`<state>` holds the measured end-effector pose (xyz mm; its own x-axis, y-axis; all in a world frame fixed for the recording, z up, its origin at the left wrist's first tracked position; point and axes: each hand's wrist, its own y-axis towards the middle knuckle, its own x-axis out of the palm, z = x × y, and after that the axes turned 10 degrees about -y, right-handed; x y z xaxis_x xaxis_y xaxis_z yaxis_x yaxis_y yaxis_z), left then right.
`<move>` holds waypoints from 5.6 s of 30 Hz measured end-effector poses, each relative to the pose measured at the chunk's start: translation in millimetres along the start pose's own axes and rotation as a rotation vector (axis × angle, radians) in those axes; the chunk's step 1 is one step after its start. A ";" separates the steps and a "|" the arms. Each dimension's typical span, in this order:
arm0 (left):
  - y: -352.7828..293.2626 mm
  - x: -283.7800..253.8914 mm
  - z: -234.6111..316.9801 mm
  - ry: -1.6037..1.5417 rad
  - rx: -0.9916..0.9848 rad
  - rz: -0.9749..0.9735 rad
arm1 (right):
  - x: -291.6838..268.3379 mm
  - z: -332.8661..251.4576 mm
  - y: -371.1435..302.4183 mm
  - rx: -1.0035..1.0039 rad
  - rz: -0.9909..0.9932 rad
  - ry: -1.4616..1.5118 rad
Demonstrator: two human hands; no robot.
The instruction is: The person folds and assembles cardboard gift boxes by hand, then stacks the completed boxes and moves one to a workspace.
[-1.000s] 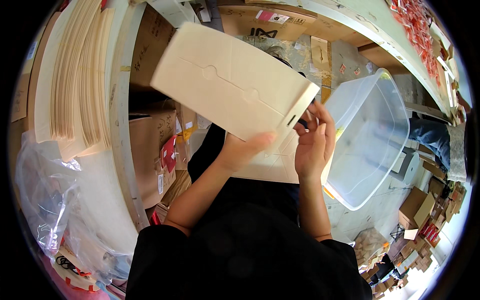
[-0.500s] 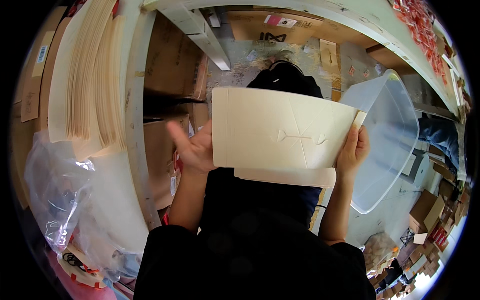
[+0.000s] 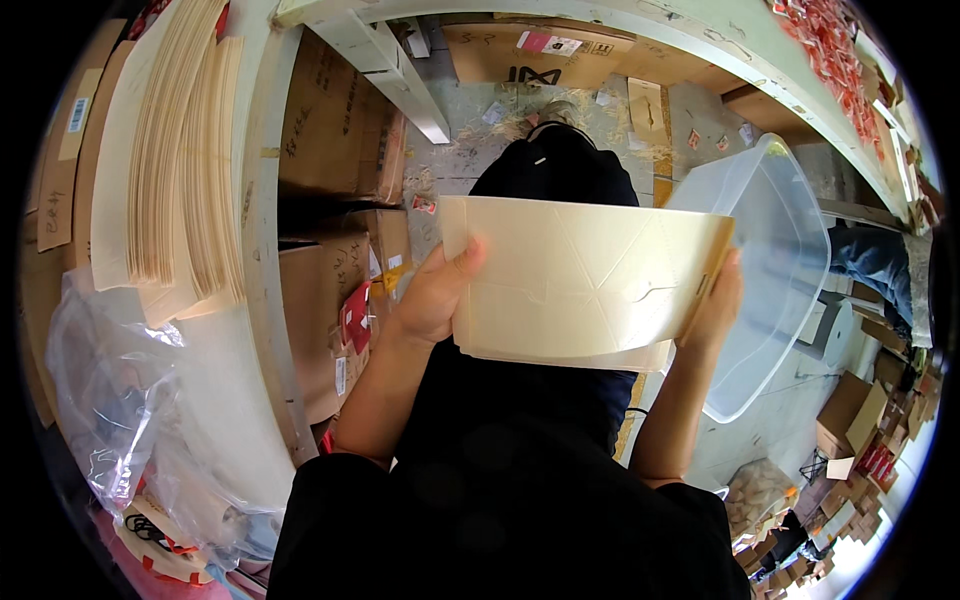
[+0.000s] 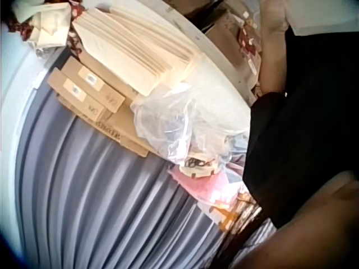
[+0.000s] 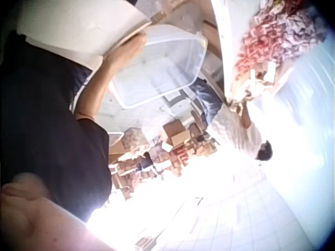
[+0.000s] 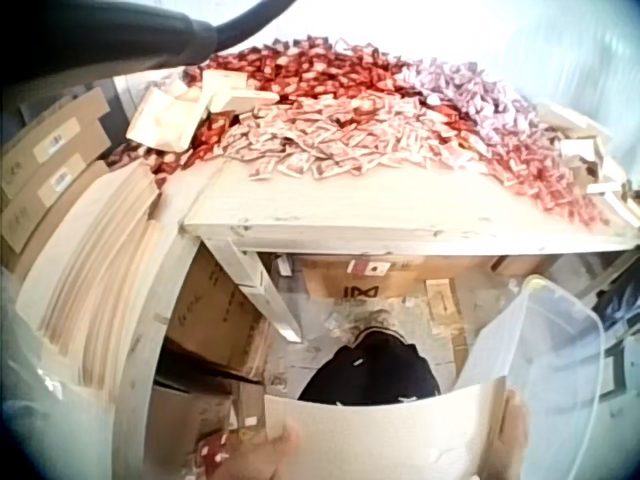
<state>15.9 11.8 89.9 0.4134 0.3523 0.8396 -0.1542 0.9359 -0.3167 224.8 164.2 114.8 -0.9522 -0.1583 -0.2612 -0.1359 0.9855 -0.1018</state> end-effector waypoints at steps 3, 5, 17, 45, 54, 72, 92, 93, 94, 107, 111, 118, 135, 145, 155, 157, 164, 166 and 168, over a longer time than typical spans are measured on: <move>10.9 14.4 -6.6 -0.099 0.160 0.066 | -2.3 3.8 -1.0 0.193 -0.071 0.423; 19.2 29.2 -14.8 -0.208 0.227 0.123 | -15.3 28.5 -6.4 0.095 -0.454 0.376; 8.5 33.3 -19.9 0.279 0.344 -0.038 | 33.3 0.1 -45.7 0.149 -0.492 0.407; 11.1 25.1 -14.9 0.243 -0.054 -0.048 | 45.6 -4.6 -30.8 0.182 -0.431 0.492; 15.4 6.5 2.6 0.029 0.203 0.149 | 43.5 -23.9 -26.2 -0.096 -0.560 -0.244; 2.7 6.4 -5.4 0.661 0.228 -0.054 | 63.1 -25.6 -24.1 -0.610 -0.371 -0.490; 6.9 9.0 -43.4 0.741 0.471 0.263 | 95.9 -19.7 -53.6 -0.547 -0.391 -0.624; 5.9 8.0 -40.2 0.801 0.491 0.214 | 92.4 -15.9 -51.6 -0.558 -0.395 -0.607; 5.4 7.7 -35.5 0.860 0.512 0.167 | 89.6 -14.5 -49.9 -0.569 -0.400 -0.590; 5.5 21.9 -17.2 1.024 0.825 0.192 | 66.8 -11.2 -36.4 -0.233 -0.608 -0.207; 1.7 12.5 -15.7 1.087 0.825 0.177 | 67.9 -21.8 -33.2 -0.353 -0.640 -0.325; -1.6 -2.1 -19.3 0.942 0.817 0.134 | 67.8 -29.0 -34.1 -0.346 -0.640 -0.216; 21.4 -32.4 -24.3 -1.288 -0.518 -0.547 | 76.9 -34.9 -68.9 -0.828 -0.949 -0.455; 24.9 -36.7 -34.2 -1.179 -0.474 -0.568 | 77.6 -47.8 -64.5 -0.795 -1.013 -0.427; 13.4 -28.9 -44.9 -0.272 0.077 -0.264 | 73.4 -56.2 -84.5 -0.698 -0.939 -0.930; 12.0 -20.2 -41.6 -0.233 0.100 -0.275 | 72.7 -53.5 -88.1 -0.694 -0.893 -0.989; 3.3 -4.5 -26.2 -0.137 0.147 -0.157 | 74.2 -40.7 -88.9 -0.839 -0.817 -0.974; 3.8 -7.4 -24.3 -0.119 0.164 -0.130 | 72.1 -39.2 -85.7 -0.855 -0.903 -1.003; 5.5 -8.2 -20.9 -0.106 0.208 -0.138 | 68.2 -39.5 -85.3 -0.871 -0.902 -0.957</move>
<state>30.4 14.0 72.1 0.3484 0.2093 0.9137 -0.2881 0.9515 -0.1081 160.7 71.8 143.6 -0.0009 -0.3355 -0.9420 -0.9707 0.2268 -0.0799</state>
